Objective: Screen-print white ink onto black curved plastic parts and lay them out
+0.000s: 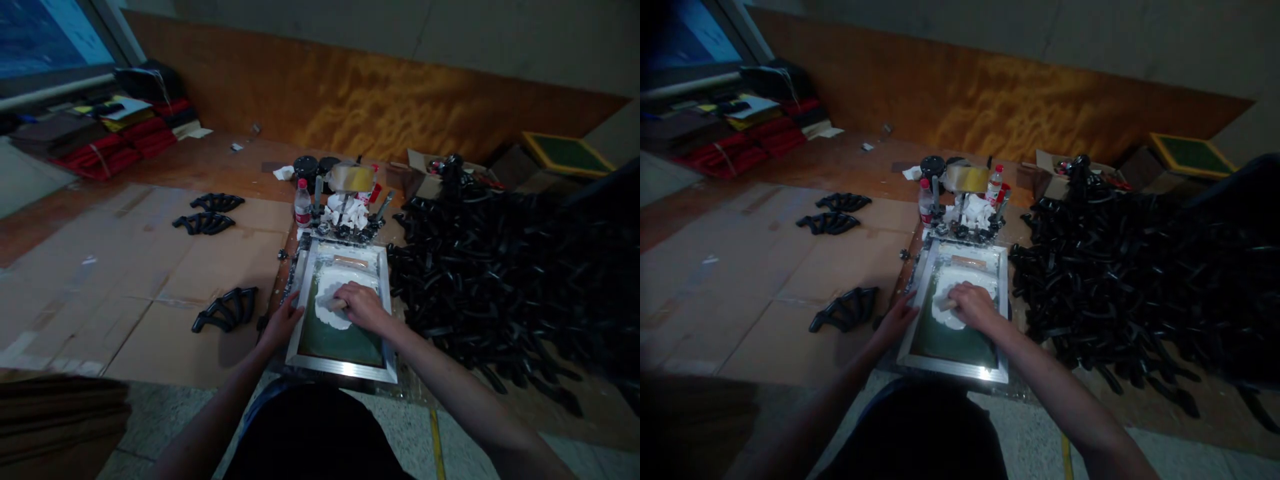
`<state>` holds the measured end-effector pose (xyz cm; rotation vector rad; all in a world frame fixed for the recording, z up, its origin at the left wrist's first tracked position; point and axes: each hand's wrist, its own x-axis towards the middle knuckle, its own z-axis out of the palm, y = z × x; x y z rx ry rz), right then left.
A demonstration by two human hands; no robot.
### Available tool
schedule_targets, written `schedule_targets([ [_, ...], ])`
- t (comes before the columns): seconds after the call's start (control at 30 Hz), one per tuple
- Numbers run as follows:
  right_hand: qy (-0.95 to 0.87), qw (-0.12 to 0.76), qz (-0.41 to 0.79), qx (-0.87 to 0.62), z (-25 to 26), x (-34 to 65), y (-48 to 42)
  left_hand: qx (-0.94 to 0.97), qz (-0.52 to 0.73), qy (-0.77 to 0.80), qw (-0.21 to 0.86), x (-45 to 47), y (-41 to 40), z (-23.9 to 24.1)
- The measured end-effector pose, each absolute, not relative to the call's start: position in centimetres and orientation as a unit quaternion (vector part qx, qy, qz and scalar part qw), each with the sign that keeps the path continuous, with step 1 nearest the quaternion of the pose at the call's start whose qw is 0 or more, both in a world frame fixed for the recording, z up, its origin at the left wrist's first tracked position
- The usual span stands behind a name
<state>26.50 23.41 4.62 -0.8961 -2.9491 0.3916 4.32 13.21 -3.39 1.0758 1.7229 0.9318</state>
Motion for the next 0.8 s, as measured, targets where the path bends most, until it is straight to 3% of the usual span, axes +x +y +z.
schedule_targets([
  [0.2,-0.945,0.037,0.173,-0.276,3.3,27.0,22.2,0.422,0.378,0.694,0.446,4.4,13.2,-3.0],
  [0.43,-0.881,0.131,0.125,-0.436,8.5,24.8,29.9,0.419,0.419,0.672,0.444,4.1,13.0,2.8],
  [0.6,-0.757,0.287,0.11,-0.577,9.1,33.0,34.5,0.411,0.528,0.645,0.369,4.4,15.1,8.8],
  [0.7,-0.689,0.257,0.158,-0.66,5.9,36.6,33.4,0.407,0.609,0.575,0.365,4.8,17.8,11.5],
  [0.8,-0.735,0.198,0.217,-0.611,1.7,34.9,29.4,0.363,0.664,0.542,0.367,5.5,19.6,12.7],
])
